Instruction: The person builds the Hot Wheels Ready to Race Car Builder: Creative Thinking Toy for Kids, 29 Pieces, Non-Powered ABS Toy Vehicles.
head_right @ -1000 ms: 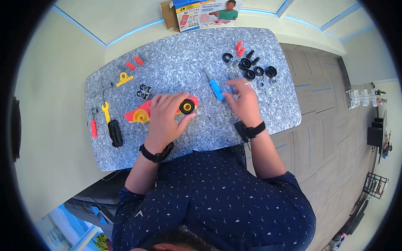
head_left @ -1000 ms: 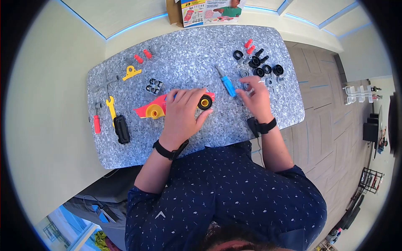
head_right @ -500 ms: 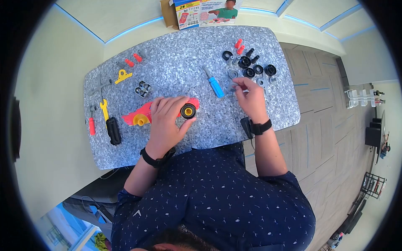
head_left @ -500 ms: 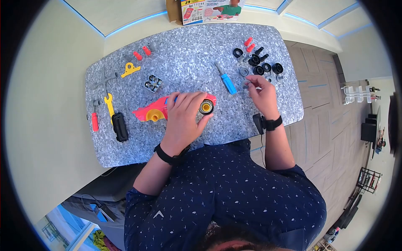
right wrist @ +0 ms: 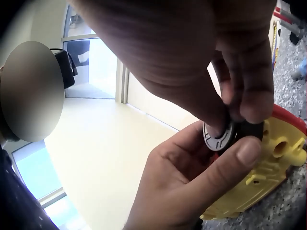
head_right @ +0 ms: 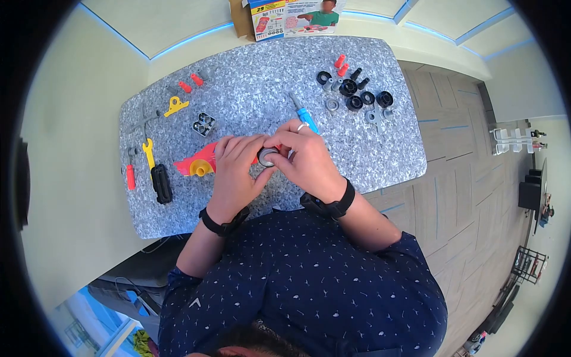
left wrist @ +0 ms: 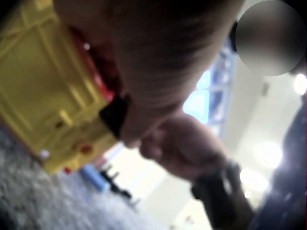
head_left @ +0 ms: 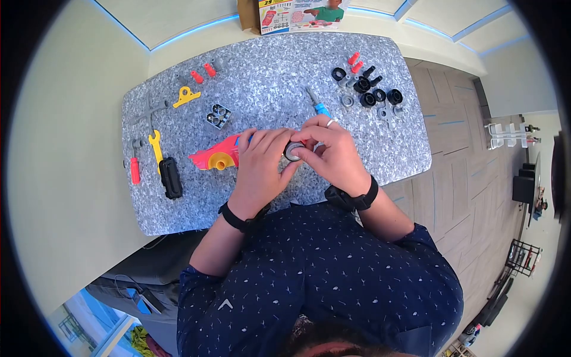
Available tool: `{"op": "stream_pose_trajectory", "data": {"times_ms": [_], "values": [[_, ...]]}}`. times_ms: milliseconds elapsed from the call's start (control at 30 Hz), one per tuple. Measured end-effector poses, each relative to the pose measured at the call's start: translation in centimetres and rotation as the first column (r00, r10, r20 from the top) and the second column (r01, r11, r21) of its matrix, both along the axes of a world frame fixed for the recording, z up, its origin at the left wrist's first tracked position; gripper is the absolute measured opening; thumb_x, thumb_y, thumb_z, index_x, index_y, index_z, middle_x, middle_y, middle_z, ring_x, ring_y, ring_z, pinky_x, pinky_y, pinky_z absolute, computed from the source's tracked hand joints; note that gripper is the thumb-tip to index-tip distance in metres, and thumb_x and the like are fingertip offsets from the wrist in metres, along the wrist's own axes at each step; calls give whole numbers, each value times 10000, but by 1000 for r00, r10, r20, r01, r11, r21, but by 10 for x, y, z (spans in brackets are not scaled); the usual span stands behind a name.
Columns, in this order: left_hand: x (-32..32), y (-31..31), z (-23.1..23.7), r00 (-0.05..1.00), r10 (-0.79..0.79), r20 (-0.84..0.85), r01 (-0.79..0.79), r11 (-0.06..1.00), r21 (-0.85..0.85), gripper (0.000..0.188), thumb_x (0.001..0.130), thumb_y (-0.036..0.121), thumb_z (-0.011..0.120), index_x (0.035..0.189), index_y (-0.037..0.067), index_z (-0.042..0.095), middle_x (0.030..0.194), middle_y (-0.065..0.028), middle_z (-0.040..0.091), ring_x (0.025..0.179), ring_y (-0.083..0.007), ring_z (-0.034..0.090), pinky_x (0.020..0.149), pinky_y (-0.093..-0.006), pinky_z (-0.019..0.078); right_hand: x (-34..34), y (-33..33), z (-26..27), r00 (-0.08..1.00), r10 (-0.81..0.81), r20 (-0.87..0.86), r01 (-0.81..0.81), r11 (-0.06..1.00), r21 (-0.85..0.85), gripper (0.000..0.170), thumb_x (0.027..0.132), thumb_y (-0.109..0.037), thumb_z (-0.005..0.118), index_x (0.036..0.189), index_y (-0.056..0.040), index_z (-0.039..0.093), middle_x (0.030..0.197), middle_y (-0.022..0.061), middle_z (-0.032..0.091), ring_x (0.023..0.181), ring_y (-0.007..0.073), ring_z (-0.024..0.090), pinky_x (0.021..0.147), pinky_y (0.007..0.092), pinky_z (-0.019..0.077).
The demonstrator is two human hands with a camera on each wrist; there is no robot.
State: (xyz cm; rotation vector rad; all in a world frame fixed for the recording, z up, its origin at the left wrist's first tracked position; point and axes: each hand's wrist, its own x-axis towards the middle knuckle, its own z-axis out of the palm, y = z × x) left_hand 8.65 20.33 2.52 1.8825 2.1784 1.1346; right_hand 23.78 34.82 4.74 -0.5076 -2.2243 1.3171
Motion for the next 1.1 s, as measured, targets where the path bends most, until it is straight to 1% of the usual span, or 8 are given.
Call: {"op": "stream_pose_trajectory", "data": {"times_ms": [100,167,367,467,667,867,967,1100], "values": [[1,0,-3,1000,-5,23,5,1000,-9,593,859,204,911,1395,58,702,1380,-93,749,1300,-293,671,1215,-550,373,-1,0,-3,1000,-24,13,24,999,28,220,895,-2,892,1093,-23,798,992,79,690,737,159,681,641,311,557],[1,1,-2,1000,6,16,-6,1000,-3,620,822,182,922,1395,62,716,1379,-100,761,1282,-310,683,1197,-532,403,-1,-1,-5,999,-46,25,45,999,15,226,885,-3,897,1085,-23,793,980,72,676,725,153,665,629,310,539],[-1,1,-2,1000,-14,24,14,1000,-11,610,834,175,897,1401,57,707,1383,-96,755,1288,-301,677,1205,-532,393,5,-4,-16,999,-35,-4,35,998,45,257,901,-53,935,1130,-59,820,1145,62,710,803,106,678,603,253,557],[0,0,0,1000,-14,27,14,1000,-6,586,849,169,877,1399,60,702,1379,-88,750,1290,-292,671,1212,-538,383,10,-4,-19,1000,21,-18,-20,999,41,328,866,-97,968,1150,-52,812,1157,93,686,797,174,694,666,313,564],[-1,0,-1,999,-9,33,10,1000,-23,596,852,160,863,1419,66,708,1389,-100,757,1302,-304,678,1208,-542,397,8,-3,-33,998,13,-58,-3,986,170,379,838,-146,1000,1155,-59,812,1234,107,699,981,234,740,777,338,606],[-1,1,-2,1000,-8,2,8,1000,-12,596,868,201,886,1421,58,714,1377,-117,763,1282,-318,685,1194,-527,411,9,3,-32,996,45,-77,-42,998,44,351,868,-183,986,1148,-60,813,1203,95,717,924,182,721,727,296,579],[-2,0,0,1000,-15,13,16,1000,-15,595,878,220,901,1419,58,714,1373,-115,764,1276,-322,684,1194,-523,410,18,15,-30,995,-66,-69,63,997,-42,301,906,-180,954,1147,-64,815,1147,75,736,863,143,691,685,260,540],[-1,0,2,1000,-13,22,14,1000,-17,602,875,223,917,1420,62,717,1373,-111,764,1272,-322,684,1197,-524,406,31,62,-45,934,-351,65,332,921,205,261,927,-151,918,1141,-52,806,1105,93,748,786,177,656,685,313,534]]}}
